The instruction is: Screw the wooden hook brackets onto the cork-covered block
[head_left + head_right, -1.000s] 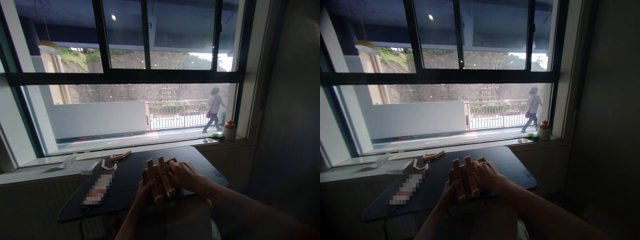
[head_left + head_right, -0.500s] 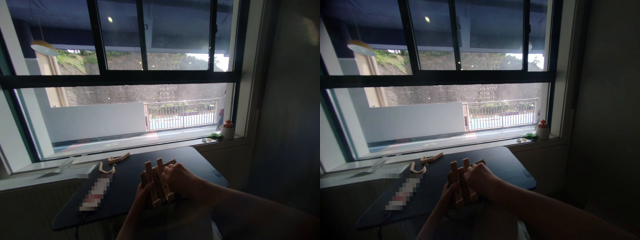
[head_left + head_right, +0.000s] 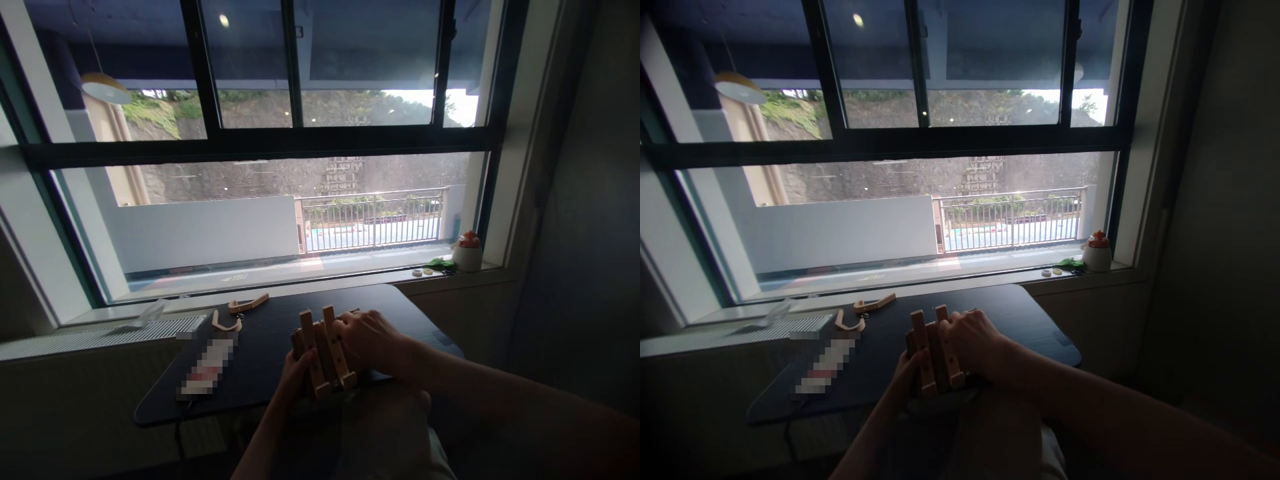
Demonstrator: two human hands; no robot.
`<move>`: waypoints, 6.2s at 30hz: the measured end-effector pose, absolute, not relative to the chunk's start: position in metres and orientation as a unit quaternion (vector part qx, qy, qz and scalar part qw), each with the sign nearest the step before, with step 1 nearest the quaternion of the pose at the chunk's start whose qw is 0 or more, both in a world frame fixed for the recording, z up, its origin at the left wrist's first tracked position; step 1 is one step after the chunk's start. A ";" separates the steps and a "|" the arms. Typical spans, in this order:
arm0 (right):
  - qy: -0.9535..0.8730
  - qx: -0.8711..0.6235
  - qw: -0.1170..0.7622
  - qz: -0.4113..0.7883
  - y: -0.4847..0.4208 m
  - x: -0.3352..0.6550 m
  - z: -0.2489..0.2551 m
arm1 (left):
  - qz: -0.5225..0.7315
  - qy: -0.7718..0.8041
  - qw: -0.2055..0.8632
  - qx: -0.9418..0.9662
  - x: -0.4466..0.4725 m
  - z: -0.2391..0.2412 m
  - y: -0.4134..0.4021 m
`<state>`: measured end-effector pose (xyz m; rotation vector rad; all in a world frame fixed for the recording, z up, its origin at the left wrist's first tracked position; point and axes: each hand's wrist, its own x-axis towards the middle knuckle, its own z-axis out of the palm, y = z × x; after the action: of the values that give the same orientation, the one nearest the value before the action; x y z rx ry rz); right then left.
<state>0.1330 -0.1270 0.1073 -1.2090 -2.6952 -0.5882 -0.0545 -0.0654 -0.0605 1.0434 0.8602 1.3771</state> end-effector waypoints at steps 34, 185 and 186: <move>-0.854 -0.501 0.075 -0.118 -0.123 0.134 0.097 | 0.589 0.358 0.568 0.451 -0.054 -0.054 -0.073; -0.882 -0.377 0.031 -0.280 -0.137 0.120 0.085 | 0.584 0.358 0.578 0.444 -0.054 -0.057 -0.067; -0.883 -0.395 0.035 -0.253 -0.137 0.120 0.085 | 0.585 0.357 0.577 0.444 -0.054 -0.056 -0.067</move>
<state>0.1205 -0.1368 0.0851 -1.2130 -2.7124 -0.7785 -0.0542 -0.0673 -0.0565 1.0390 0.8364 1.3683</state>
